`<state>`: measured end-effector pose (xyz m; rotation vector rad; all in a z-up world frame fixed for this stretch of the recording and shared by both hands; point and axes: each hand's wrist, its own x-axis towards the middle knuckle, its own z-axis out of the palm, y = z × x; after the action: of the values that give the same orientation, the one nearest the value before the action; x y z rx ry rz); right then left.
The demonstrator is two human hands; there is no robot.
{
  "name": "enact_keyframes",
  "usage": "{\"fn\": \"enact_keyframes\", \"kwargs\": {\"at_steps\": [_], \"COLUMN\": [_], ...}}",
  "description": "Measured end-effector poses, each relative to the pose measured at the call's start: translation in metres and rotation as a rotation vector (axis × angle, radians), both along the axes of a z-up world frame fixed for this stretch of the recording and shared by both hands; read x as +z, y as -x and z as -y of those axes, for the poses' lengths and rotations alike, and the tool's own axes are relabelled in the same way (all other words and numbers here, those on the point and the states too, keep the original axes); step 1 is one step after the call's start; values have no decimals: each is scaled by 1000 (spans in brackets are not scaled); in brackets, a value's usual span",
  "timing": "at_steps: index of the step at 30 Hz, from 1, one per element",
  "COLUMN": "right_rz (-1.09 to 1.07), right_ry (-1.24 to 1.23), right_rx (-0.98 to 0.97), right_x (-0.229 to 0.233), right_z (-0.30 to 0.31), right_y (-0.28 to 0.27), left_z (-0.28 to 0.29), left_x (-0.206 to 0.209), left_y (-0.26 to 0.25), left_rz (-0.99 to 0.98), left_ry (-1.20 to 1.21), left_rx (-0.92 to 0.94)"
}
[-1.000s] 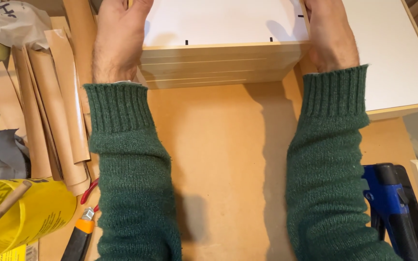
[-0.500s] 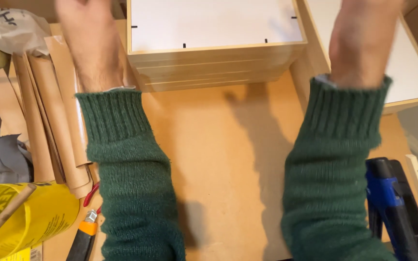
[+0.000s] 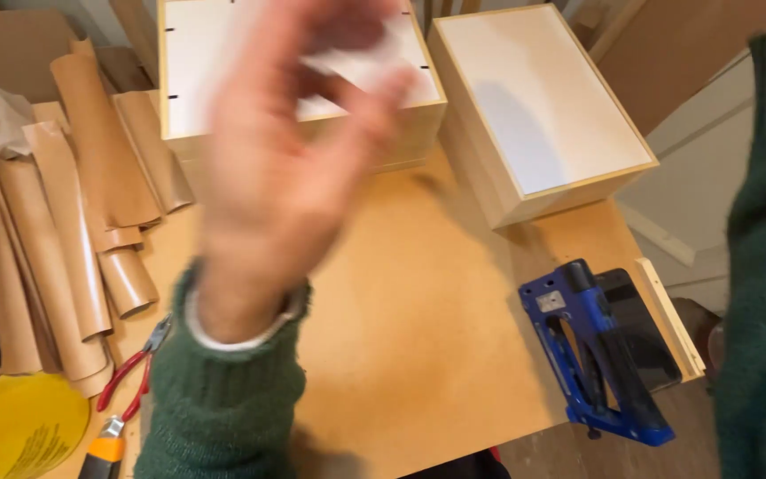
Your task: The person is framing a piece of art using a wooden frame, a backing board, and a staple gun.
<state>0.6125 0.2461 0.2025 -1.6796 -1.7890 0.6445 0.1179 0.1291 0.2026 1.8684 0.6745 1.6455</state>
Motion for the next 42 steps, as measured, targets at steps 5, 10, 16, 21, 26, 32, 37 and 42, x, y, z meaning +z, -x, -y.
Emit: {"fn": "enact_keyframes", "kwargs": {"at_steps": [5,10,16,21,26,32,37,42], "right_rz": [102,-52,-199,-102,-214,-336,-222,-204], "right_ry": [68,195,294,322,275,73,-273,-324], "right_rx": [-66,-142,-120,-144,-19,158,257,378], "right_x": [-31,-92,-131,-116,-112,-73,-18,9], "right_z": [19,17,-8,3,15,48,99,166], "right_y": [-12,-9,1,22,24,34,49,82], "left_z": [-9,-51,-86,-94,-98,-97,-55,16], "left_x": [-45,-121,-147,-156,-163,-141,-84,-53], "left_y": [-99,-179,-220,-230,-233,-230,-205,-147], "left_rz": [-285,-431,-290,-273,-300,-307,-131,-33], "left_ry": [265,610,708,749,728,501,190,108], "left_rx": [-295,-248,70,166,160,138,86,-2]}}
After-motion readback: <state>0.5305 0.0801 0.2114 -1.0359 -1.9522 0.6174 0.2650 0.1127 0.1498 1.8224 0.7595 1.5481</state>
